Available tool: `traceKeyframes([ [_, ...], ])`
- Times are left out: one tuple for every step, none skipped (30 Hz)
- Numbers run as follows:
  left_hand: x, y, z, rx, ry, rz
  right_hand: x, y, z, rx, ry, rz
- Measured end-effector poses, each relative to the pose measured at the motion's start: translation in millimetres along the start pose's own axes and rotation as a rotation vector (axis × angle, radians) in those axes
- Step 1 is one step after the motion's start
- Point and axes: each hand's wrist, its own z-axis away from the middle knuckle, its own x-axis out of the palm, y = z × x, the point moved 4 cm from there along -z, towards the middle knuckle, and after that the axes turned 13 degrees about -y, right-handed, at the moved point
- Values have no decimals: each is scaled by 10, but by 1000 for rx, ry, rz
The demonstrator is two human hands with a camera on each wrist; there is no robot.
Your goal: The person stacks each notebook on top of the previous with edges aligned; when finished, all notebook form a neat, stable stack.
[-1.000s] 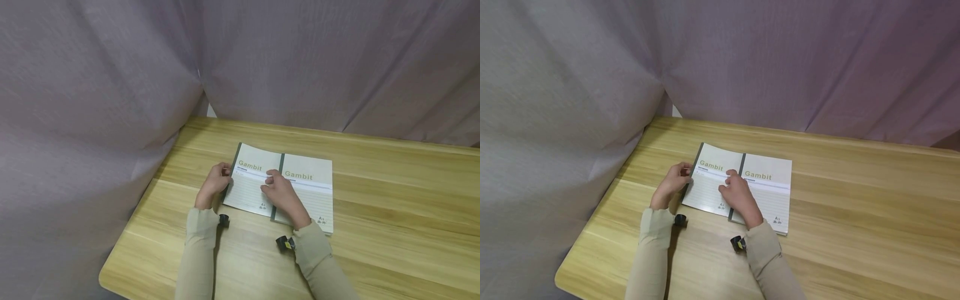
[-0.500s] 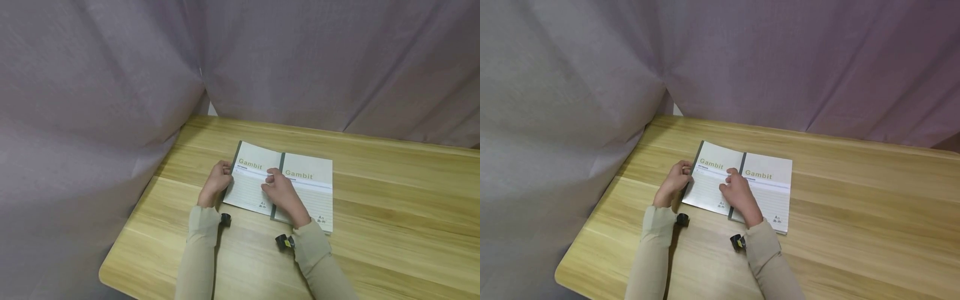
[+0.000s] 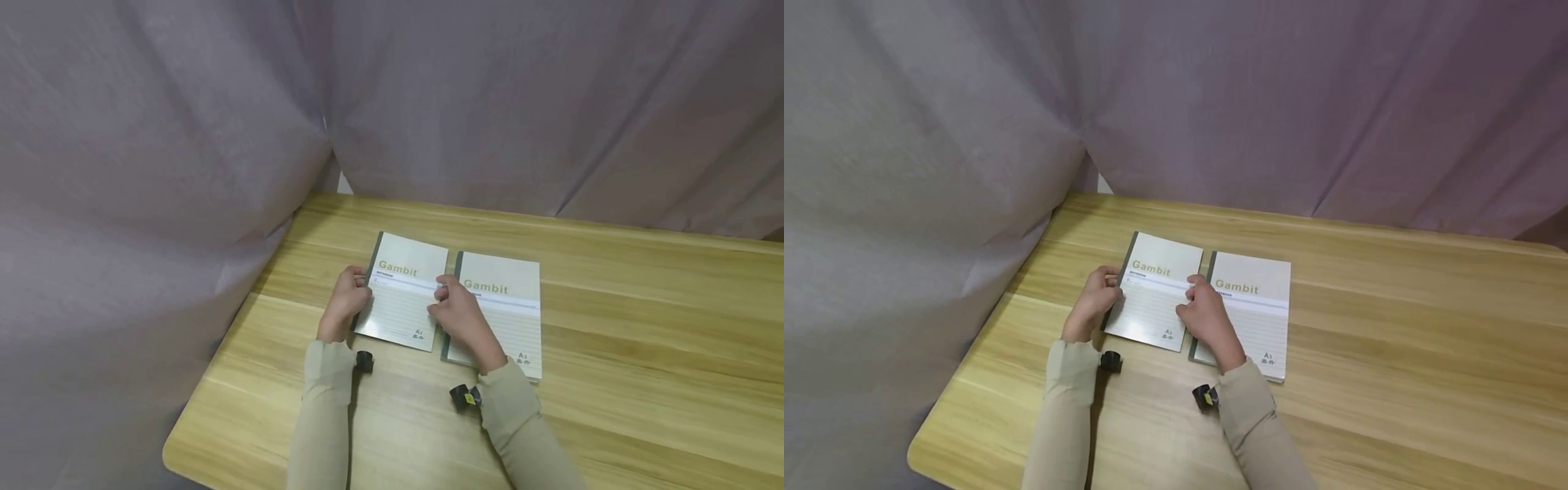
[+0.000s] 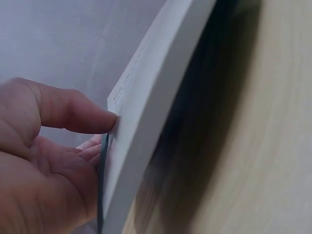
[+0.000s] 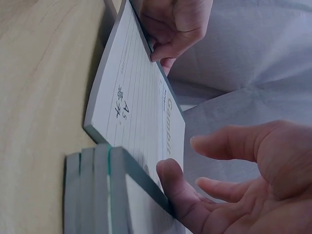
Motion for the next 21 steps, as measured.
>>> traceKeyframes([
  [-5,-4,-3,-1,3,-4,-2,3,0,-1,4,-2],
  [-11,-2,-1,-1,3,-4,-3,5,1,0,8,-4],
  [-19,1,0,3,4,0,-5,6,1,0,12,-5],
  [-26,2,1,3,4,7,-5,7,1,-2,13,-7],
  [-36,2,5,0,6,14,-6,7,0,-3,13,-8],
  [-48,2,9,-2,8,20,-4,7,-3,-4,11,-9],
  [-58,5,15,-3,10,26,-4,6,-7,-6,12,-7],
  [-69,4,18,-4,12,30,-5,5,-11,-7,14,-5],
  [-79,7,21,-4,14,31,-7,2,-14,-9,16,-4],
  [-88,9,25,-8,14,33,-8,-1,-17,-11,16,-3],
  [-96,12,26,-9,12,34,-10,-5,-21,-10,18,-3],
  [-103,17,31,-10,8,33,-10,-8,-23,-11,20,-3],
  [-112,20,34,-12,4,34,-11,-12,-24,-12,21,-5],
  [-121,22,36,-15,0,34,-10,-16,-24,-15,21,-5],
  [-129,30,43,-18,-2,37,-11,-20,-25,-14,24,-2],
  [-140,31,45,-19,-4,38,-12,-22,-24,-14,25,1],
  [-151,33,48,-21,-3,35,-18,-25,-24,-13,30,6],
  [-159,39,54,-22,-2,37,-20,-25,-23,-12,32,11],
  [-170,47,60,-21,-2,42,-24,-26,-23,-11,35,16],
  [-178,59,69,-19,-2,48,-28,-25,-25,-10,35,23],
  [-188,71,76,-16,-3,52,-31,-25,-26,-7,37,25],
])
